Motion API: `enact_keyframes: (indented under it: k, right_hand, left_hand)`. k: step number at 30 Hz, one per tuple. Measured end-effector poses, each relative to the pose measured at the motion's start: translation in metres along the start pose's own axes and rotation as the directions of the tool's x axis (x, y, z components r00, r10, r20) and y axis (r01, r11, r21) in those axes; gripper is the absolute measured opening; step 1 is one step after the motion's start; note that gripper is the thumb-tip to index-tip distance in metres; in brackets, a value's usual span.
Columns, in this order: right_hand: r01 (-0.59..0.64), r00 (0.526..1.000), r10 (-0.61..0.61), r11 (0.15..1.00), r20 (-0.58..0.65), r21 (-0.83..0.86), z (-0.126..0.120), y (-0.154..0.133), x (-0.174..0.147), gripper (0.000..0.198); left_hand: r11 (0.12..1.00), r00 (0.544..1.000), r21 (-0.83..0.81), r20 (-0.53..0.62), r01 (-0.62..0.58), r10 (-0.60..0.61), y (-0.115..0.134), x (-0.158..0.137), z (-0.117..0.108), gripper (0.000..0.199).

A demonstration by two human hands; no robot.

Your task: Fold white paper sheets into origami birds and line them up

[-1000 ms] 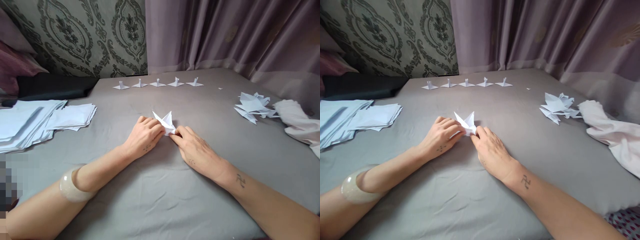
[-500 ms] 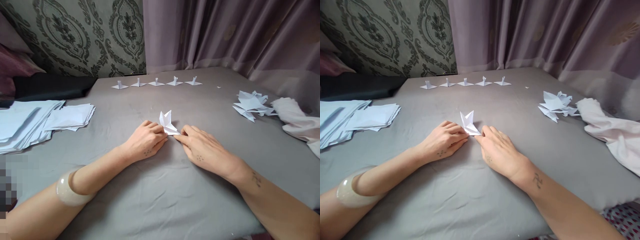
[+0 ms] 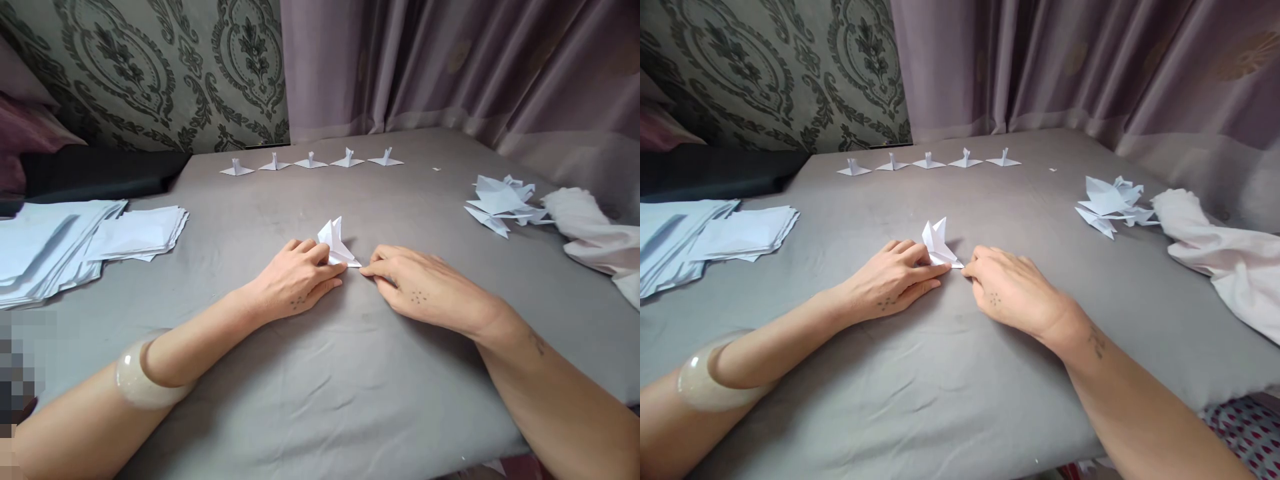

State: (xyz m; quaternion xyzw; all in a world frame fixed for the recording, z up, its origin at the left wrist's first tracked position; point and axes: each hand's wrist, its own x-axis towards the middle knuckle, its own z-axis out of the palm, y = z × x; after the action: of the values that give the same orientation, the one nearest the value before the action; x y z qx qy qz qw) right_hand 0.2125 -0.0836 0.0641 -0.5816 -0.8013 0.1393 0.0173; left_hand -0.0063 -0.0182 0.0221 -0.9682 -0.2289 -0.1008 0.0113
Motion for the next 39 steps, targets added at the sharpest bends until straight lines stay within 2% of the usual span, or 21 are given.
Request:
enact_keyframes:
  k: [4, 11, 16, 20, 23, 28, 30, 31, 33, 34, 35, 37, 38, 39]
  right_hand:
    - [-0.015, 0.999, 0.016, 0.999, -0.041, 0.034, 0.003, 0.002, 0.003, 0.031]
    - [-0.143, 0.96, 0.189, 0.965, -0.206, 0.219, 0.018, 0.0, 0.017, 0.009]
    - [-0.11, 0.95, 0.18, 0.958, -0.256, 0.263, 0.028, -0.002, 0.021, 0.017]
    - [-0.108, 0.953, 0.175, 0.958, -0.246, 0.264, 0.031, -0.002, 0.022, 0.028]
    - [-0.099, 0.955, 0.169, 0.957, -0.245, 0.272, 0.031, -0.002, 0.023, 0.03]
    - [-0.088, 0.953, 0.182, 0.931, -0.243, 0.354, 0.034, -0.003, 0.027, 0.029]
    - [-0.069, 0.945, 0.198, 0.899, -0.261, 0.433, 0.035, -0.002, 0.03, 0.032]
    - [-0.049, 0.932, 0.213, 0.875, -0.293, 0.482, 0.036, -0.002, 0.032, 0.034]
    - [0.016, 0.88, 0.265, 0.814, -0.396, 0.581, 0.036, -0.001, 0.034, 0.037]
    - [0.059, 0.841, 0.296, 0.782, -0.453, 0.621, 0.036, -0.001, 0.035, 0.037]
    - [0.102, 0.802, 0.326, 0.752, -0.501, 0.652, 0.035, -0.001, 0.036, 0.036]
    - [0.18, 0.746, 0.354, 0.708, -0.564, 0.683, 0.033, -0.002, 0.037, 0.031]
    - [0.213, 0.733, 0.352, 0.694, -0.582, 0.688, 0.032, -0.003, 0.036, 0.029]
    - [0.239, 0.726, 0.345, 0.685, -0.595, 0.689, 0.031, -0.004, 0.036, 0.027]
  left_hand:
    - [1.0, 0.996, -0.019, -0.088, -0.01, 0.009, -0.003, -0.001, 0.006, 0.035]
    - [1.0, 0.955, 0.03, -0.295, 0.007, 0.002, -0.01, -0.002, 0.009, 0.026]
    - [0.981, 0.9, 0.136, -0.431, 0.135, -0.065, -0.012, -0.004, 0.005, 0.025]
    - [0.977, 0.896, 0.119, -0.43, 0.176, -0.109, -0.015, -0.004, 0.006, 0.024]
    - [0.983, 0.908, 0.088, -0.403, 0.16, -0.112, -0.017, -0.003, 0.009, 0.022]
    - [0.983, 0.906, -0.038, -0.382, 0.18, -0.181, -0.021, 0.001, 0.015, 0.02]
    - [0.965, 0.877, -0.164, -0.407, 0.204, -0.255, -0.02, 0.003, 0.013, 0.017]
    - [0.94, 0.848, -0.261, -0.424, 0.221, -0.317, -0.019, 0.004, 0.011, 0.016]
    - [0.814, 0.756, -0.521, -0.416, 0.257, -0.505, -0.016, 0.005, 0.005, 0.017]
    - [0.695, 0.707, -0.668, -0.355, 0.265, -0.611, -0.014, 0.005, 0.002, 0.019]
    - [0.541, 0.666, -0.799, -0.256, 0.262, -0.701, -0.013, 0.005, -0.001, 0.022]
    - [0.201, 0.611, -0.953, -0.022, 0.227, -0.792, -0.011, 0.004, -0.004, 0.027]
    - [0.069, 0.592, -0.976, 0.07, 0.208, -0.803, -0.01, 0.004, -0.005, 0.028]
    - [-0.021, 0.576, -0.981, 0.131, 0.194, -0.807, -0.009, 0.004, -0.005, 0.029]
